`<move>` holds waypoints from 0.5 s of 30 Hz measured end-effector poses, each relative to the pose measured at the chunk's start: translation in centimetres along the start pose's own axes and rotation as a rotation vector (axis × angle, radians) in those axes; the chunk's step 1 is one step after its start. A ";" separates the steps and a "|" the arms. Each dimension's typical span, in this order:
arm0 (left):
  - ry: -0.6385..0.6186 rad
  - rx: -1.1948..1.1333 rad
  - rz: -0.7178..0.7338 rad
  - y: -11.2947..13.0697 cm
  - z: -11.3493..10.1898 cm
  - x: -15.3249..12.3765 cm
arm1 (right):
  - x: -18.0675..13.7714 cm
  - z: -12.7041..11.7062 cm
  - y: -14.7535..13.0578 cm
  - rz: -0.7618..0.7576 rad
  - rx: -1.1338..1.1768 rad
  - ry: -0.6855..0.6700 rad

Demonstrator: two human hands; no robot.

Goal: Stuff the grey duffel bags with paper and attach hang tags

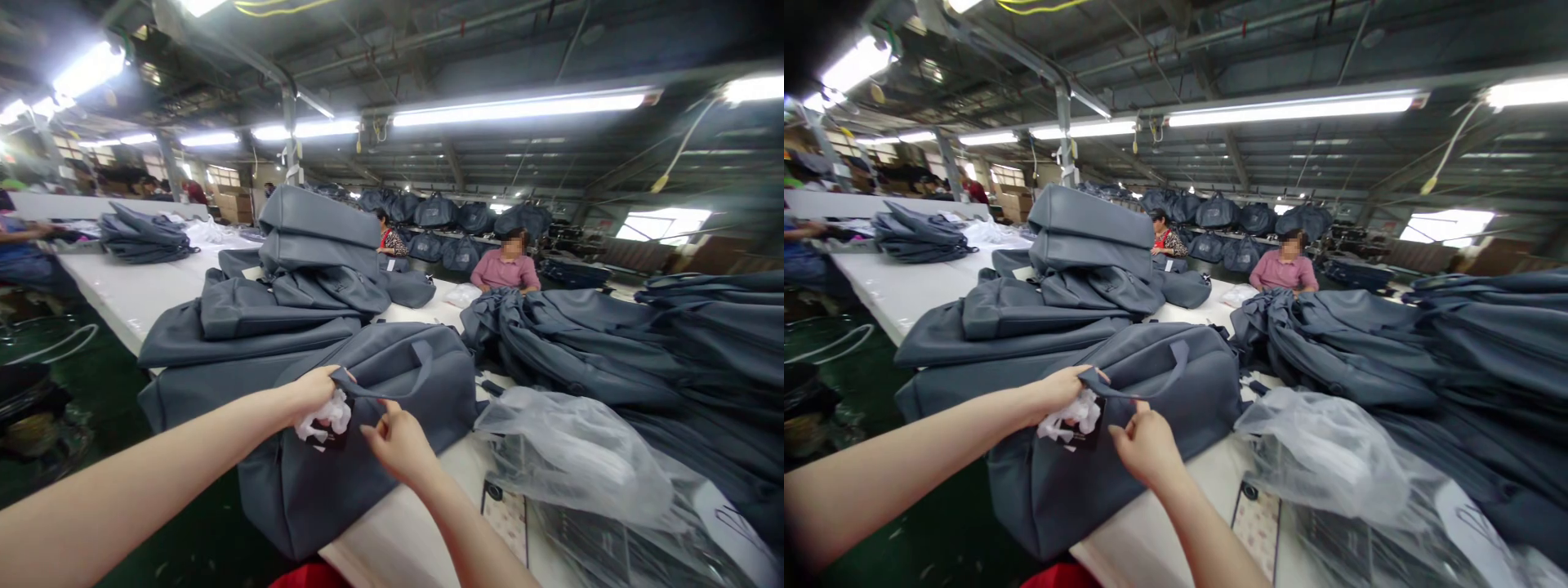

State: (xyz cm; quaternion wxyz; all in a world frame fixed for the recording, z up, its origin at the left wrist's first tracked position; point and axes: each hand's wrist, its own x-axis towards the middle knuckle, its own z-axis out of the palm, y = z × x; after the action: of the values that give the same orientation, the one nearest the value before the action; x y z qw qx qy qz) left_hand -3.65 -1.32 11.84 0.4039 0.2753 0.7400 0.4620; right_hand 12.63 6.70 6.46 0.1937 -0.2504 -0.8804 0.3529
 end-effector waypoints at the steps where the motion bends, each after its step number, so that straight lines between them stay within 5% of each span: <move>1: -0.013 0.004 0.014 -0.1 -0.1 0.1 | -0.2 -0.7 0.1 -0.013 0.007 0.001; 5: -0.054 -0.022 0.014 0.1 -0.1 0.7 | -1.7 -2.7 -0.5 -0.232 0.108 -0.197; 8: -0.107 -0.093 -0.065 0.4 -0.3 1.2 | -3.8 -2.3 -1.3 -0.340 -0.050 -0.322; 15: -0.251 -0.346 -0.267 0.5 0.2 1.4 | -7.3 3.5 0.6 -0.308 0.043 -0.429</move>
State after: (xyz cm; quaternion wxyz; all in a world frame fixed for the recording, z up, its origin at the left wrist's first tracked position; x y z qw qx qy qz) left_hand -4.20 0.06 11.79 0.5913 0.1571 0.6238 0.4864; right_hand 16.81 0.98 2.45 0.0592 -0.0288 -0.9213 0.3832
